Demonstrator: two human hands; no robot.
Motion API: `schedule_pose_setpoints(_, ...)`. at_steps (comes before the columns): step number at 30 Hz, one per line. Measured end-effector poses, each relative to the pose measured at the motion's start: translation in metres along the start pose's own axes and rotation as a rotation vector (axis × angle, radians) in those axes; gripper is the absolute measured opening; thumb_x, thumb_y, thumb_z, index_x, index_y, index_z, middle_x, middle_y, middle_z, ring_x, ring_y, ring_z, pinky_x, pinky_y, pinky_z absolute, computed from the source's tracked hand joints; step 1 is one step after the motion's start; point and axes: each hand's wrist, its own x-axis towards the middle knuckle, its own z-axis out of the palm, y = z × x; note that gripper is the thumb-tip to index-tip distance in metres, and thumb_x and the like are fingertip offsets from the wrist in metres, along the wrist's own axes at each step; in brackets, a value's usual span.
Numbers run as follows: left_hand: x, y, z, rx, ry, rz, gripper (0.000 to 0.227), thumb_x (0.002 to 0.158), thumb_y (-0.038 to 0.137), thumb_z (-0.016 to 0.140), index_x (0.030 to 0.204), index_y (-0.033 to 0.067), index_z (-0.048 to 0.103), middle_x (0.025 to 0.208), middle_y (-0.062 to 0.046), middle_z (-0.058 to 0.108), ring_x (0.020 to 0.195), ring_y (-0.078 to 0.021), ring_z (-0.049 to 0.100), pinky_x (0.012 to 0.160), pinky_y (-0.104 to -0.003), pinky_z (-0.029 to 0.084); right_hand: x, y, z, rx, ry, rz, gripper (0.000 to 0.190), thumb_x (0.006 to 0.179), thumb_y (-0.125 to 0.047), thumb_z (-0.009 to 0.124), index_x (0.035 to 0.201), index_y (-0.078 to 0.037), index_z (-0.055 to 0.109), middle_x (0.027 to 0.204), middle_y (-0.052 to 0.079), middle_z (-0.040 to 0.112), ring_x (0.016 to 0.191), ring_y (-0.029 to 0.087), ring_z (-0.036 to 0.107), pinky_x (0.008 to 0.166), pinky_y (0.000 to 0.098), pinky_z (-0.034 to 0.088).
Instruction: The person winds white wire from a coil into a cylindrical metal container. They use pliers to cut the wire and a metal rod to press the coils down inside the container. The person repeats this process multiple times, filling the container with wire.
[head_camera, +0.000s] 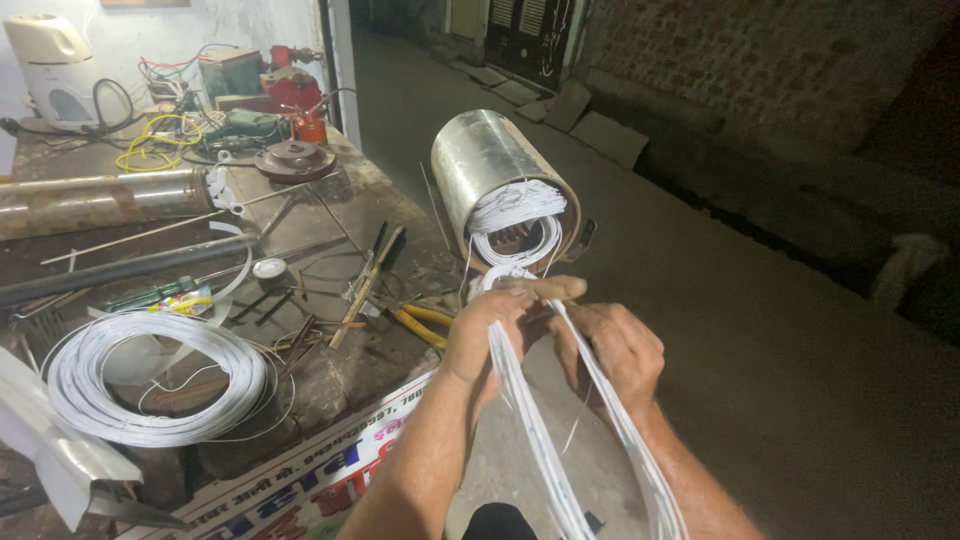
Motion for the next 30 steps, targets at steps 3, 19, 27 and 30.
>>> schedule_pose_setpoints(3,-0.004,0.002,-0.001,0.034,0.091,-0.021,0.049,0.097,0.035,0.058,0.113,-0.0100,0.067,0.113,-0.023,0.073,0.103,-0.0312,0.069,0.097,-0.043,0.054,0.002,0.011,0.005,0.052,-0.001,0.058,0.014,0.088,-0.003,0.081,0.095,0.002,0.069,0.083,0.012,0.069,0.071,0.021,0.070,0.060,0.0321,0.056)
schedule_pose_setpoints(19,0.005,0.087,0.039,1.992,0.354,0.686,0.072,0.077,0.019,0.085,0.143,0.0105,0.056,0.137,-0.018,0.054,0.123,-0.0408,0.054,0.101,-0.049,0.049,0.017,0.054,0.040,0.166,0.044,0.210,0.010,0.100,-0.004,0.073,0.092,0.000,0.068,0.075,0.010,0.063,0.062,0.017,0.062,0.055,0.0316,0.047)
schedule_pose_setpoints(27,0.054,0.087,0.007,2.415,0.213,0.756,0.076,0.078,0.020,0.086,0.147,0.0112,0.054,0.149,-0.014,0.048,0.119,-0.0390,0.059,0.091,-0.048,0.056,-0.003,0.084,0.057,0.209,-0.007,0.161,0.007,0.100,-0.004,0.075,0.099,0.001,0.070,0.082,0.013,0.064,0.068,0.023,0.063,0.061,0.0373,0.050)
schedule_pose_setpoints(30,0.066,0.087,0.009,2.455,0.180,0.758,0.071,0.076,0.014,0.084,0.141,0.0079,0.057,0.141,-0.012,0.056,0.103,-0.0357,0.067,0.077,-0.044,0.059,0.002,0.090,0.059,0.185,-0.012,0.112,0.007,0.099,-0.003,0.076,0.099,0.000,0.070,0.083,0.013,0.065,0.070,0.024,0.064,0.063,0.0371,0.051)
